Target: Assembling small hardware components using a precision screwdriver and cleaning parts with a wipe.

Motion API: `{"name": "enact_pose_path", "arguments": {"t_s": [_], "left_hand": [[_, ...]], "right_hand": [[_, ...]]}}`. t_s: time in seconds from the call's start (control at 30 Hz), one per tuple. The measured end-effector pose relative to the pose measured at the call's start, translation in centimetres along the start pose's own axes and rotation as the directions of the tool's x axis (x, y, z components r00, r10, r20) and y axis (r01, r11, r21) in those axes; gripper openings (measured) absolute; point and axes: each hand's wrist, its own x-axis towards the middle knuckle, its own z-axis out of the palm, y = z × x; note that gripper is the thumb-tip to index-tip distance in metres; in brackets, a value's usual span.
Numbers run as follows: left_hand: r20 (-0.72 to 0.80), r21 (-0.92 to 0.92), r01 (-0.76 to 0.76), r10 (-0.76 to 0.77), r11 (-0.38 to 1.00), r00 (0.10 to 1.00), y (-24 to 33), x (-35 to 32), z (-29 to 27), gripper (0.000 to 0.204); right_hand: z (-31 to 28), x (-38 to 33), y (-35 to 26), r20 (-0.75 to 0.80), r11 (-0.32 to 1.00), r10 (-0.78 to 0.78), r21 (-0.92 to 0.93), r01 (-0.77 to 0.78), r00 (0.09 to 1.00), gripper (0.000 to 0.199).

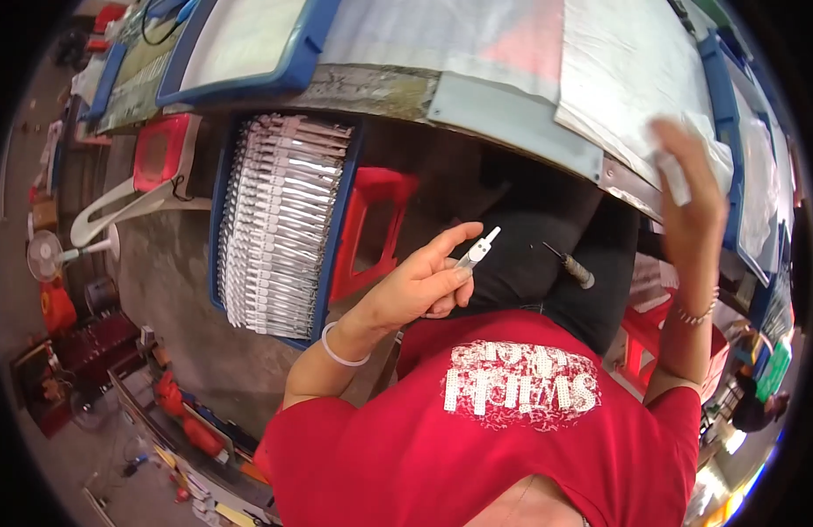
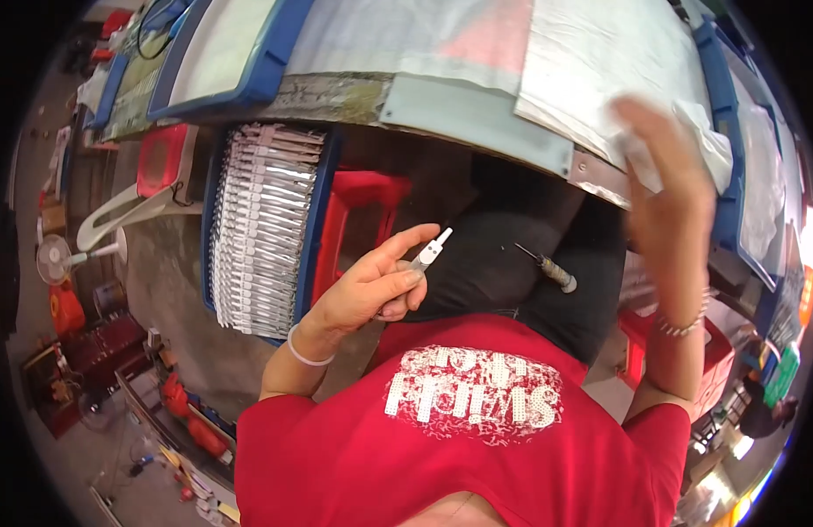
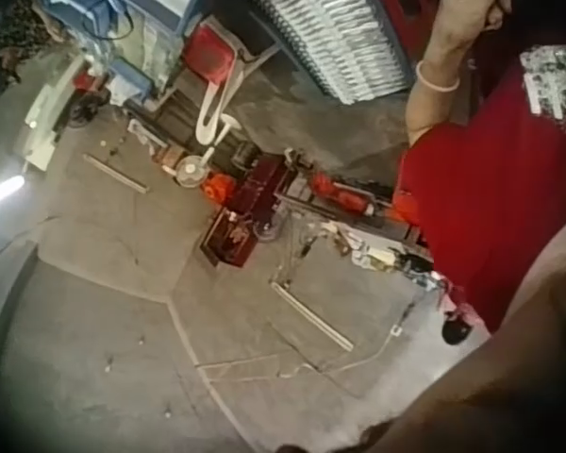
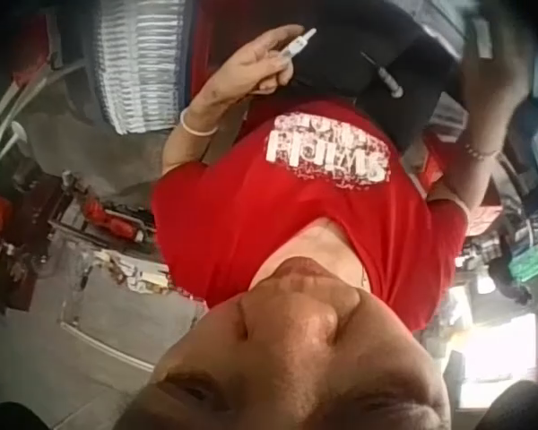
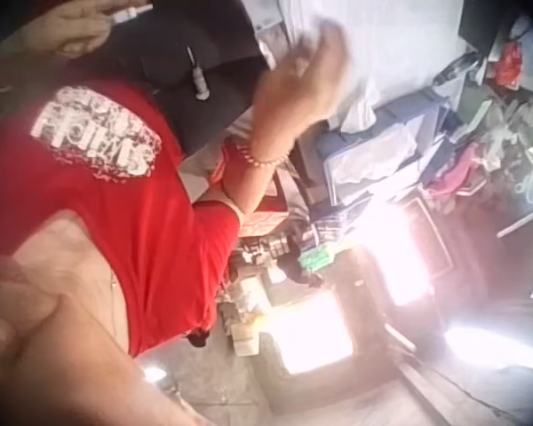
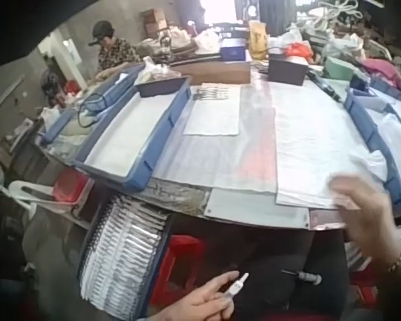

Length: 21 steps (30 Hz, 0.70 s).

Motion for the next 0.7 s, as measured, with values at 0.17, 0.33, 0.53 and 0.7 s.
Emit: {"name": "enact_pose_path", "arguments": {"t_s": [0.17, 0.33, 0.53, 0.7], "left_hand": [[-0.003, -0.019, -0.061, 0.061, 0.998, 0.998, -0.1, -1.2, -1.9, 0.068], [-0.155, 0.385, -0.246, 0.325, 0.889, 0.933, -2.3, -3.5, -5.0, 0.081], [-0.203, 0.339, -0.251, 0.331, 0.907, 0.922, -2.9, -8.1, -9.4, 0.092], [-0.442, 0.893, -0.075, 0.896, 0.444, 0.040, -1.5, -12.9, -11.6, 0.080]], "right_hand": [[7.6, 0.0, -9.9, 0.297, 0.808, -0.525, 0.467, 0.358, 0.798, 0.024], [12.6, 0.4, -16.3, 0.530, 0.665, -0.735, 0.438, 0.605, 0.423, 0.017], [17.1, 3.7, -20.9, 0.515, 0.573, -0.818, 0.691, 0.441, 0.256, 0.014], [21.3, 9.3, -24.8, 0.397, 0.567, -0.796, 0.754, 0.331, 0.458, 0.019]]}}
